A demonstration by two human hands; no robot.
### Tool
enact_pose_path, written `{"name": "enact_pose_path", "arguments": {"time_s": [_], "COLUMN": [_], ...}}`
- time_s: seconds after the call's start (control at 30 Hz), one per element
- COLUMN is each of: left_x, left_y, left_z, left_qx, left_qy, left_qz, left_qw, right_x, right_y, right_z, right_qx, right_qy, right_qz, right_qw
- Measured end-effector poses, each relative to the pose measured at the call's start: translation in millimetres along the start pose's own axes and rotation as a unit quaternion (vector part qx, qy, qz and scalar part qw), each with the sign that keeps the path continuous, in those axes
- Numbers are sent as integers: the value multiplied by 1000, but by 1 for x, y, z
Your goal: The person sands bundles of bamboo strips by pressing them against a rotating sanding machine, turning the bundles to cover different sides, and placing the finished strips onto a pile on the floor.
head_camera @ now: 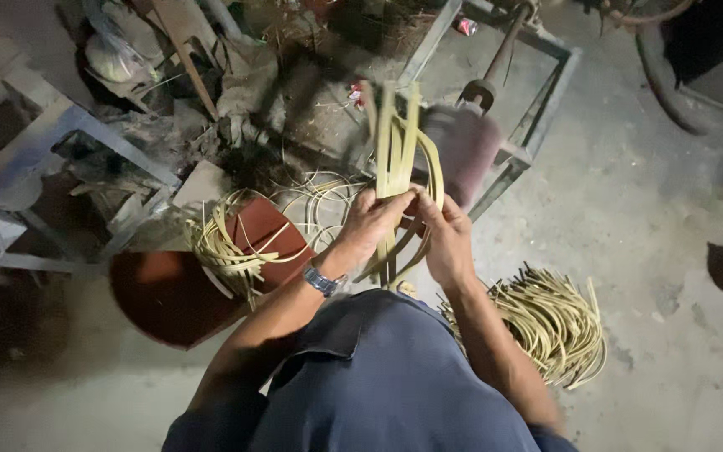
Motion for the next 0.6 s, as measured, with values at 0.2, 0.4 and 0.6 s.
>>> {"name": "enact_pose_path", "arguments": {"time_s": [0.2, 0.4, 0.6], "left_x": [9, 14, 4], "left_y": [-13, -5, -1], "left_z": [18, -1, -11], "left_qx": [54, 108, 68], "left_qy": [-25, -57, -41], "left_qz": [28, 16, 75], "left_qw": [998, 992, 994], "right_x": [-4, 0, -6], "right_y": [-26, -24, -30], "right_z": [18, 17, 2], "right_qx": [-18, -44, -109], "right_qy": [-16, 8, 20], "right_qz": [2, -7, -1], "right_qw": [1000, 999, 994]}}
Point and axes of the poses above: each hand's wrist, its own x-axis away from the middle knuckle, its own y-axis out of the palm, z = x × y, the point moved 9 cm from there along -x, towards the middle knuckle, and after that the axes turned 1 degree about z, right-handed, at the moved point
